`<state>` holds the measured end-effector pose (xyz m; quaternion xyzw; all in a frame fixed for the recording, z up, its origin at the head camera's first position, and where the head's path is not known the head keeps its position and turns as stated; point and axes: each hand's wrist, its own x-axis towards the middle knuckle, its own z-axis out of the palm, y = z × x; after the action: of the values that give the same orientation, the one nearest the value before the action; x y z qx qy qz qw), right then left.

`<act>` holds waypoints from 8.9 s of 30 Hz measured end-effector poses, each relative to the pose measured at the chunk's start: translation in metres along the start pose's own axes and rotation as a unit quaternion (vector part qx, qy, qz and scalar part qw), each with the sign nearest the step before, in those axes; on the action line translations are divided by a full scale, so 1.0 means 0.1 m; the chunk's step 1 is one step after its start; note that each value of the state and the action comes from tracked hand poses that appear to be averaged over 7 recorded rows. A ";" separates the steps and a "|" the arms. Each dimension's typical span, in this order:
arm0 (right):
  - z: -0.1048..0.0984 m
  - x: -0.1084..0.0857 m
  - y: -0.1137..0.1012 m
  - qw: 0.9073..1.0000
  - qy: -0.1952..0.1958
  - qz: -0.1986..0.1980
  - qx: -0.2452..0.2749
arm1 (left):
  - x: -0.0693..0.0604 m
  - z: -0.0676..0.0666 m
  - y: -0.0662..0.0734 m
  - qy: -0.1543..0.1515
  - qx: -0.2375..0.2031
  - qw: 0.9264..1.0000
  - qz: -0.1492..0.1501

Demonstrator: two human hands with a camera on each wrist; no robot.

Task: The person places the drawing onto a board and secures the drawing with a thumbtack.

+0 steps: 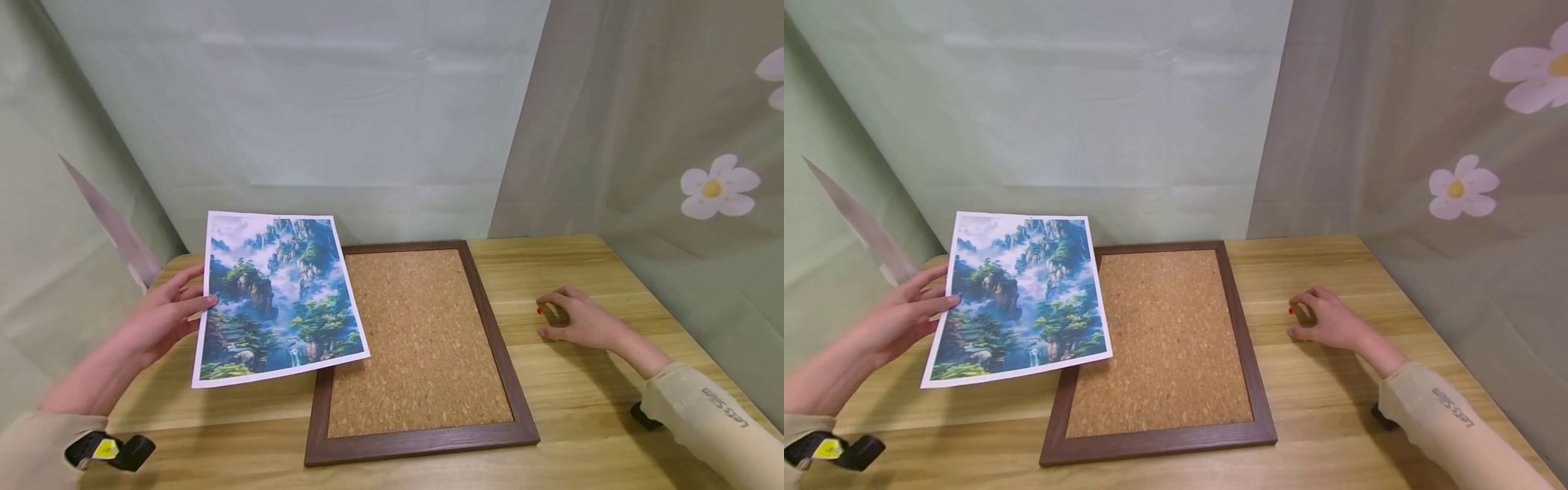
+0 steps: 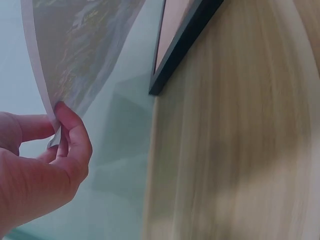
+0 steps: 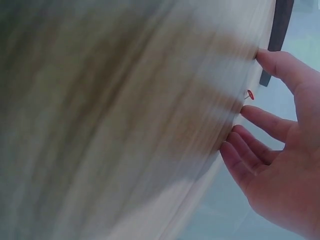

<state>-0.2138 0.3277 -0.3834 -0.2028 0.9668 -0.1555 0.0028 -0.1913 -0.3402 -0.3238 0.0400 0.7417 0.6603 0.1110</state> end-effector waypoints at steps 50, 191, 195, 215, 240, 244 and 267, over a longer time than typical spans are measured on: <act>0.08 1.00 -0.76 0.996 0.019 -0.083 0.024 | -0.13 0.25 0.16 0.050 0.055 0.997 -0.001; -0.04 2.16 -1.89 0.971 0.107 -0.191 0.093 | -0.23 0.29 0.69 0.062 0.341 0.937 -0.038; -0.13 2.27 -2.03 0.969 0.110 -0.196 0.099 | -0.23 0.28 0.69 0.063 0.341 0.937 -0.038; -0.36 2.79 -2.77 0.961 0.065 -0.206 0.172 | -0.27 0.34 0.67 0.069 0.339 0.938 -0.025; -0.05 3.27 -3.23 0.910 -0.093 -0.116 0.388 | -0.32 0.31 0.60 0.064 0.283 0.957 -0.011; 0.03 3.28 -3.24 0.908 -0.099 -0.103 0.394 | -0.32 0.34 0.60 0.062 0.284 0.957 -0.014; 0.10 3.26 -3.31 0.933 -0.099 -0.106 0.329 | -0.31 0.27 0.70 -0.006 0.323 0.946 -0.025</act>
<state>-0.3832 -0.0910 -0.2748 -0.3065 0.8290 -0.4436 0.1485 -0.1614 -0.3117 -0.2536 0.0593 0.9152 0.3821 0.1132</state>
